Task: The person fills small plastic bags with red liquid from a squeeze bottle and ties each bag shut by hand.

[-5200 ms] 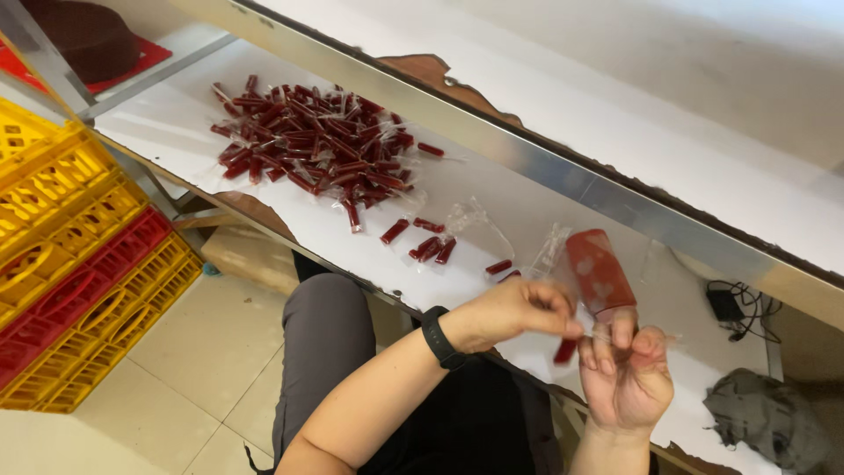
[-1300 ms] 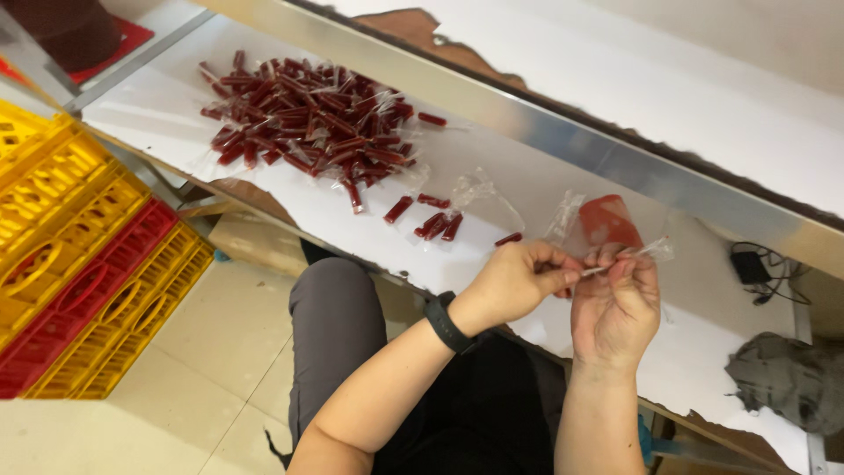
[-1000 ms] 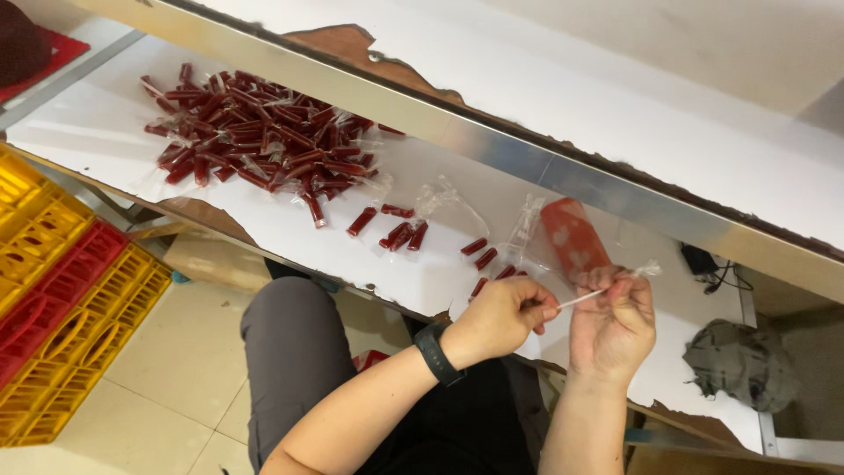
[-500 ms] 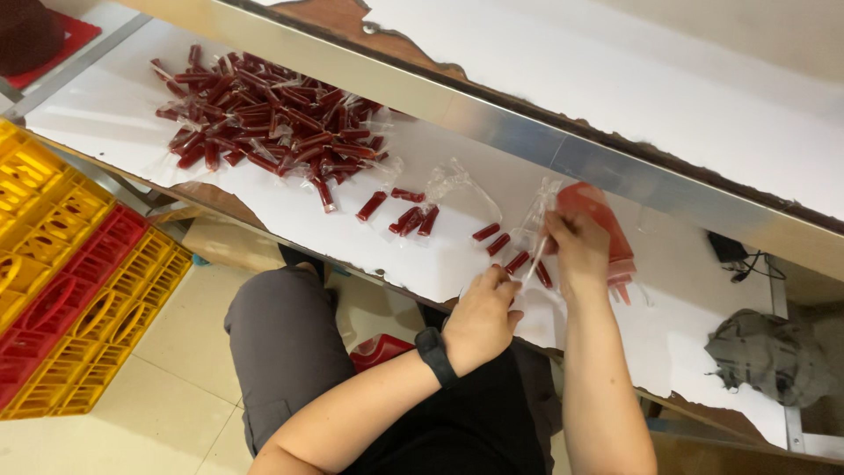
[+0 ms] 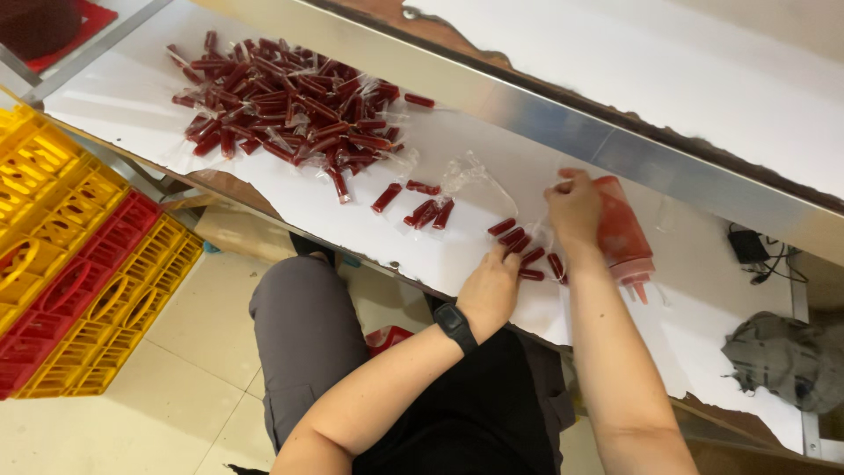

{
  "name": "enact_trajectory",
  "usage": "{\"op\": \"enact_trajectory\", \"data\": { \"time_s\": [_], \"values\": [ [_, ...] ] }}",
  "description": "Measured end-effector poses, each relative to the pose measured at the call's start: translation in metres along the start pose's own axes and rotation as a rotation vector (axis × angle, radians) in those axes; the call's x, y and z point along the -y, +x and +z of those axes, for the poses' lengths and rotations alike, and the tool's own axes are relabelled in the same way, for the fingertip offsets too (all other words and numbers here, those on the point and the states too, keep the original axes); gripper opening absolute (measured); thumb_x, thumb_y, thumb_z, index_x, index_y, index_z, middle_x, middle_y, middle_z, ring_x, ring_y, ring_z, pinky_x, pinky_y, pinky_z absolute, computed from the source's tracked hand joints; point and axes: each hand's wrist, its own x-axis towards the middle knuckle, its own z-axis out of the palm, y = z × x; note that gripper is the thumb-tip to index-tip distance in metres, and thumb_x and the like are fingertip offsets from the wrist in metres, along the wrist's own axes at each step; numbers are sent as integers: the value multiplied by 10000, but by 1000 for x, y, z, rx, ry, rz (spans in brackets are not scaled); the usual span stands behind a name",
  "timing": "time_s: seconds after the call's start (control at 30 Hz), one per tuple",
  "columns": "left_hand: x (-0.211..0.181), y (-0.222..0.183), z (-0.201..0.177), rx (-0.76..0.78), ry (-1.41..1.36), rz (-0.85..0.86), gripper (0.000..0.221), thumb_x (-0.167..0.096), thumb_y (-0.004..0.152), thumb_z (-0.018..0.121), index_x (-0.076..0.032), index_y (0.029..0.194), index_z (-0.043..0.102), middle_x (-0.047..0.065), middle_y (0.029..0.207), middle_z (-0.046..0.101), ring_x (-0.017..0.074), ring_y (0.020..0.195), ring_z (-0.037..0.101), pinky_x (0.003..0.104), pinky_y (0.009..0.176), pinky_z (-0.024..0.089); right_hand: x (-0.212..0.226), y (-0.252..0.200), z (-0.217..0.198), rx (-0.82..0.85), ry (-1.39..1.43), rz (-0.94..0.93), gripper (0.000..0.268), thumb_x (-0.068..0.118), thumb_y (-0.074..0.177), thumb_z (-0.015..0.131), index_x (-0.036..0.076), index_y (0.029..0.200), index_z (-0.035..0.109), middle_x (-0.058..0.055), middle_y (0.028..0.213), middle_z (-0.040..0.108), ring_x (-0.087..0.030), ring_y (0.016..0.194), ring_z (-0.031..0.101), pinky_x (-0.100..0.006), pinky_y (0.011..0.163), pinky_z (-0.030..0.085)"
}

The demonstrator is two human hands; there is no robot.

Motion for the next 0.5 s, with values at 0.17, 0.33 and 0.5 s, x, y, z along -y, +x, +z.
{"op": "enact_trajectory", "data": {
  "time_s": [0.17, 0.33, 0.5],
  "values": [
    [-11, 2, -12, 52, 11, 3, 367, -70, 835, 680, 39, 1179, 613, 241, 1235, 580, 409, 1113, 585, 442, 914, 527, 4, 15, -30, -27, 73, 48, 318, 173, 904, 794, -29, 1129, 696, -109, 898, 712, -209, 788, 678, -314, 707, 524],
    [-8, 28, -47, -107, 60, 6, 449, -191, 760, 790, 9, 1142, 665, 234, 1191, 617, 417, 1087, 579, 458, 878, 518, 2, 1, -44, -29, 210, 143, 393, 209, 952, 792, -43, 1196, 617, -75, 928, 681, -155, 803, 669, -292, 711, 551],
    [48, 68, -122, -432, 125, -100, 162, -177, 864, 734, -22, 910, 737, 182, 967, 671, 367, 915, 650, 464, 801, 550, -10, -27, -38, -369, 361, -157, 292, 143, 1074, 724, -63, 1216, 574, -110, 1137, 687, -177, 1039, 666, -302, 918, 550]
  ]
}}
